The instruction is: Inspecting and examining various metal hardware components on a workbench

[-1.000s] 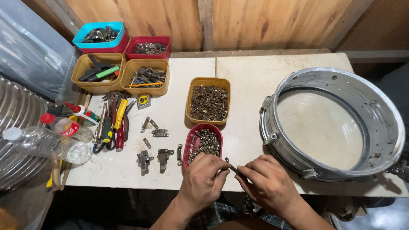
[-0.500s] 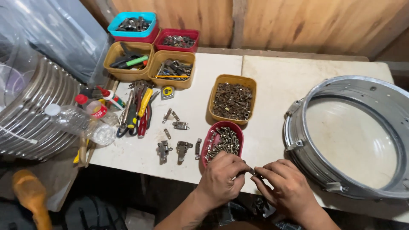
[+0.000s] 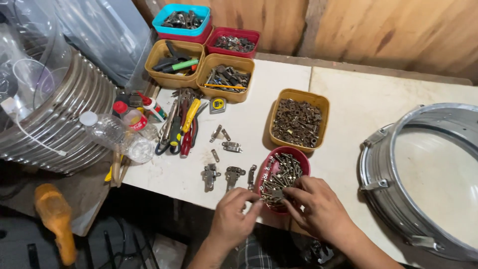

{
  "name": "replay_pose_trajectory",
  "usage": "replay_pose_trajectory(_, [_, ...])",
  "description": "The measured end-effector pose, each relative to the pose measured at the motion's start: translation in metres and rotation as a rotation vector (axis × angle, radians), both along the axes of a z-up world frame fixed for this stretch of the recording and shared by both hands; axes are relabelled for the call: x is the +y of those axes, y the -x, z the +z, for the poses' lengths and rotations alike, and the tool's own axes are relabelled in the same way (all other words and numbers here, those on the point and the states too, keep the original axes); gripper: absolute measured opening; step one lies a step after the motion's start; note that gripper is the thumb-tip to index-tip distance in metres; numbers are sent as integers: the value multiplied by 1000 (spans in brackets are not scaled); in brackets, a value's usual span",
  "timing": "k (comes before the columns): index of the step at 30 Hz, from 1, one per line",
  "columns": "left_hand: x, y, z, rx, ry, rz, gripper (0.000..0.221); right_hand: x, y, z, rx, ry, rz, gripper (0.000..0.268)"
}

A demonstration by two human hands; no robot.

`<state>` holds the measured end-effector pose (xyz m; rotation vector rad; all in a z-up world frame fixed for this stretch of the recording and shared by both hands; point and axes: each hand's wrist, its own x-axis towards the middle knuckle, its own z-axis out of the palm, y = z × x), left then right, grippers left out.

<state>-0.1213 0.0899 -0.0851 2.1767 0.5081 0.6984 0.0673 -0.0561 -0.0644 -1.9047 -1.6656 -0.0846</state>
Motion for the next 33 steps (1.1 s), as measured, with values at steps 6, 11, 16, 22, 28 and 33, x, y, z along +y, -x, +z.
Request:
replay_pose_trajectory(6, [46, 41, 2, -55, 60, 350, 14, 76, -1, -10, -36, 191, 31, 22])
replay_pose_trajectory(11, [67, 69, -12, 9, 50, 507, 12, 141, -5, -8, -64, 325, 96, 25])
replay_pose_trajectory(16, [77, 87, -31, 25, 43, 560, 9, 187, -14, -44, -117, 411, 119, 21])
replay_pose_trajectory(22, [82, 100, -47, 39, 111, 615, 11, 206, -10, -41, -20, 789, 8, 33])
replay_pose_trajectory(28, [87, 102, -56, 35, 87, 609, 13, 214, -17, -36, 27, 955, -157, 21])
replay_pose_trajectory(33, [89, 101, -58, 48, 109, 644, 10, 219, -24, -67, -11, 791, -103, 23])
